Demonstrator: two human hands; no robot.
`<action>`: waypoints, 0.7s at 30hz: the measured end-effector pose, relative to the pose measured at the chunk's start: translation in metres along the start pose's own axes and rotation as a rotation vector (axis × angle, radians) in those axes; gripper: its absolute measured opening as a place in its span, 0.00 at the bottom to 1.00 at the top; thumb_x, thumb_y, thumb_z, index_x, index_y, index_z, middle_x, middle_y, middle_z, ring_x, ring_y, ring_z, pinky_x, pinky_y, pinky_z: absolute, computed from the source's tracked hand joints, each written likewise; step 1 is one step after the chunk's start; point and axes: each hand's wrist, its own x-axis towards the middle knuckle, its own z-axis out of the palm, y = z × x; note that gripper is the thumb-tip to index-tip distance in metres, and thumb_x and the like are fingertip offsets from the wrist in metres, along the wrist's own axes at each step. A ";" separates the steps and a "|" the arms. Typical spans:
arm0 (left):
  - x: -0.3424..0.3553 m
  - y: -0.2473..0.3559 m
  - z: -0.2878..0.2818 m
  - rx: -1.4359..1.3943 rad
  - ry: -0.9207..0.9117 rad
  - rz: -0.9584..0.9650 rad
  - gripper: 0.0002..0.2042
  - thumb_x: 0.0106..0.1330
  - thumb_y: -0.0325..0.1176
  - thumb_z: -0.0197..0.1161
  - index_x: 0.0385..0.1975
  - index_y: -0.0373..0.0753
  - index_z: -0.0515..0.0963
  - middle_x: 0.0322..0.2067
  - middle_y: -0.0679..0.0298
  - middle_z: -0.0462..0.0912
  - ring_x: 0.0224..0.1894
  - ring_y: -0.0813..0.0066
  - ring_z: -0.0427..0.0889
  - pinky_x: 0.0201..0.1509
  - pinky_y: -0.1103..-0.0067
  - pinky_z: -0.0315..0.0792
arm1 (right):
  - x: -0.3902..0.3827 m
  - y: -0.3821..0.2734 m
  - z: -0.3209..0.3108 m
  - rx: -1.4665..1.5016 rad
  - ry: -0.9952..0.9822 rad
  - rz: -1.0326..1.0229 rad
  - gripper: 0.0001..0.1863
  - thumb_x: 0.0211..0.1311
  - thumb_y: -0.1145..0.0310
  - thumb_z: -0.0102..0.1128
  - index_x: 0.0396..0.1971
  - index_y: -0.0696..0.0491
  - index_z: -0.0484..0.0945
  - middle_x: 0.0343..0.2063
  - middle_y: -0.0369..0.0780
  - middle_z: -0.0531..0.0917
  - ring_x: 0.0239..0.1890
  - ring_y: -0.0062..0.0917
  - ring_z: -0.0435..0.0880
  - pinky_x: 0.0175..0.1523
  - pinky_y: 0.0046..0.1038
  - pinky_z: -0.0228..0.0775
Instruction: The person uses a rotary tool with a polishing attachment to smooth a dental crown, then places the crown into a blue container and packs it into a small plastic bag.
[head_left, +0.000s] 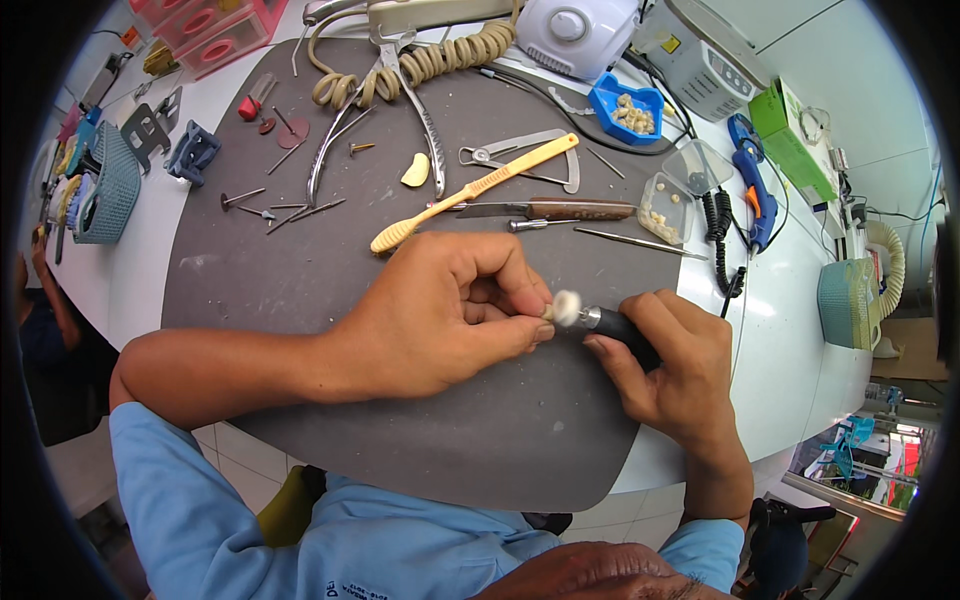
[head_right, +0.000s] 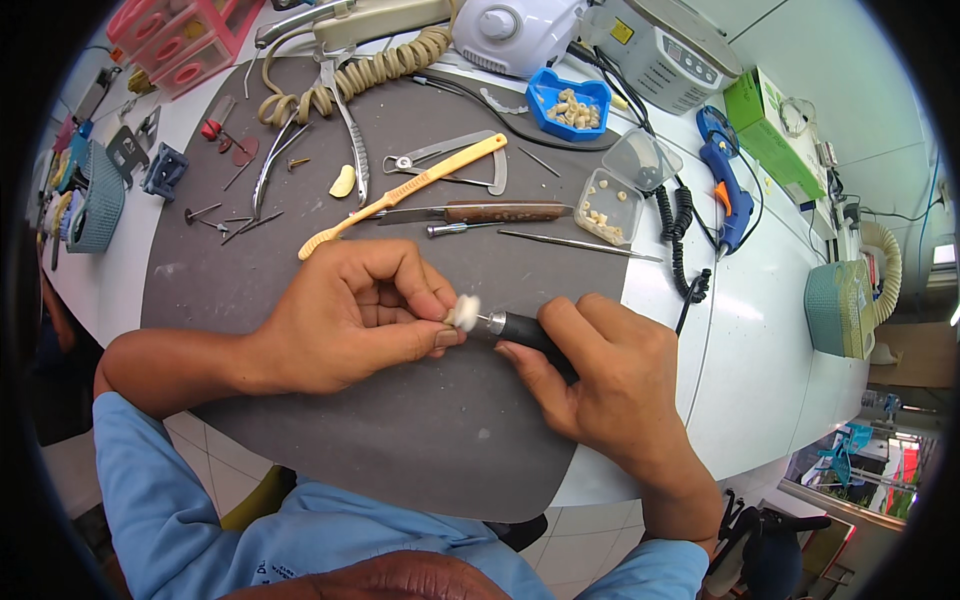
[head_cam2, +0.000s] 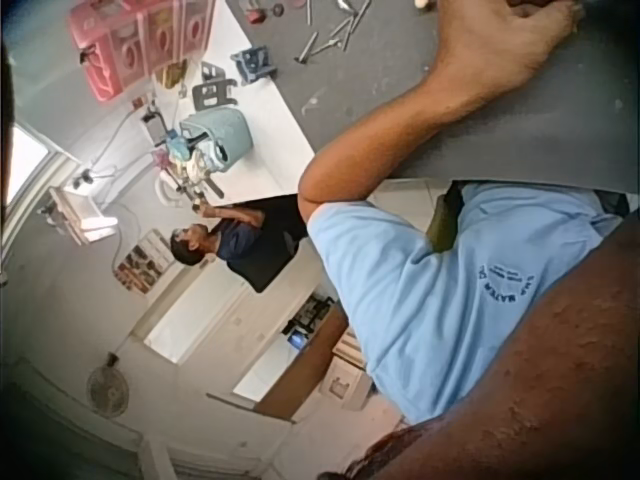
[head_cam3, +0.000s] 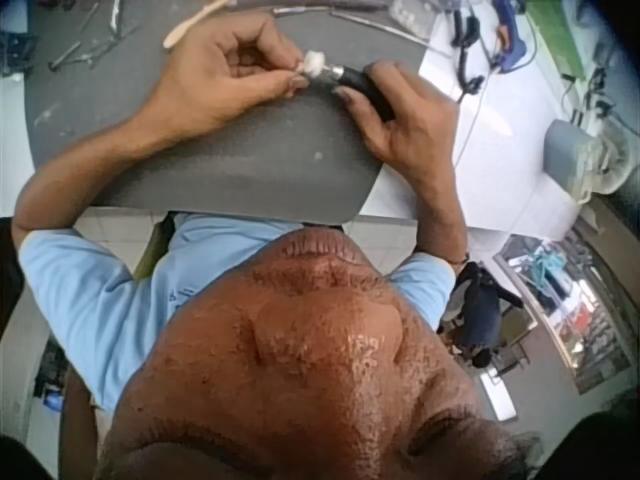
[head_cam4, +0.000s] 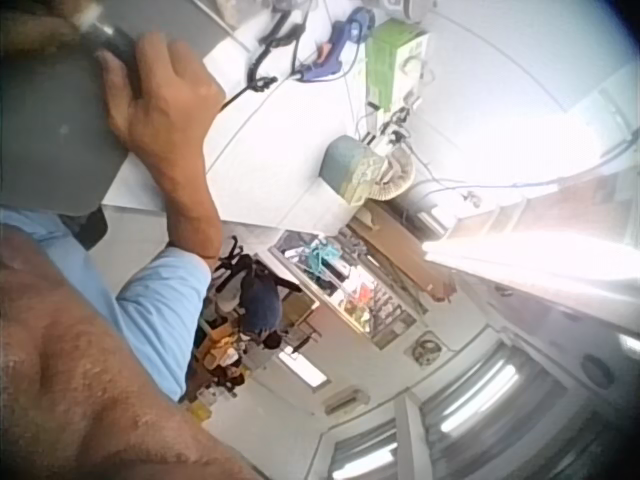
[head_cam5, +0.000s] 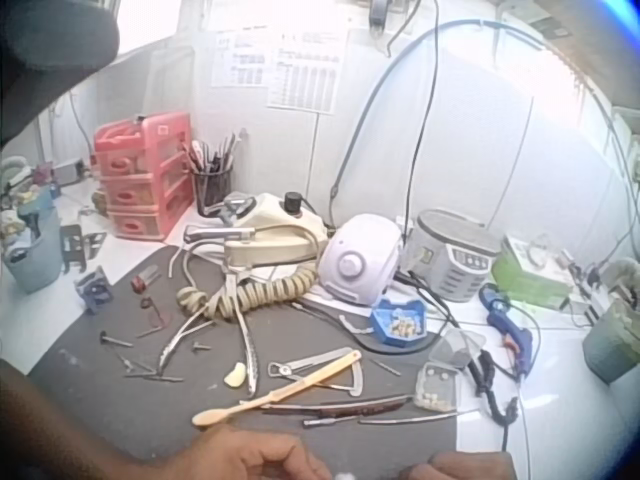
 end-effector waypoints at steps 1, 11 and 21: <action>0.000 0.000 0.000 0.012 0.000 0.006 0.06 0.74 0.16 0.72 0.42 0.30 0.80 0.51 0.51 0.89 0.52 0.72 0.93 0.58 0.78 0.90 | 0.000 0.000 0.000 -0.006 -0.003 -0.008 0.19 0.63 0.57 0.85 0.31 0.52 0.82 0.21 0.38 0.74 0.20 0.33 0.77 0.25 0.37 0.66; -0.001 0.000 0.001 0.032 0.028 0.015 0.06 0.73 0.16 0.74 0.41 0.29 0.81 0.51 0.51 0.89 0.51 0.72 0.94 0.59 0.79 0.91 | 0.000 0.001 0.000 0.004 -0.005 -0.017 0.18 0.63 0.57 0.85 0.31 0.51 0.82 0.21 0.38 0.74 0.19 0.32 0.77 0.24 0.37 0.66; -0.001 0.002 0.001 0.041 0.030 0.004 0.06 0.73 0.16 0.74 0.40 0.28 0.81 0.52 0.51 0.88 0.50 0.71 0.94 0.59 0.78 0.92 | 0.001 0.001 -0.001 -0.006 -0.017 -0.022 0.19 0.63 0.56 0.85 0.30 0.51 0.82 0.21 0.37 0.73 0.19 0.32 0.76 0.24 0.37 0.65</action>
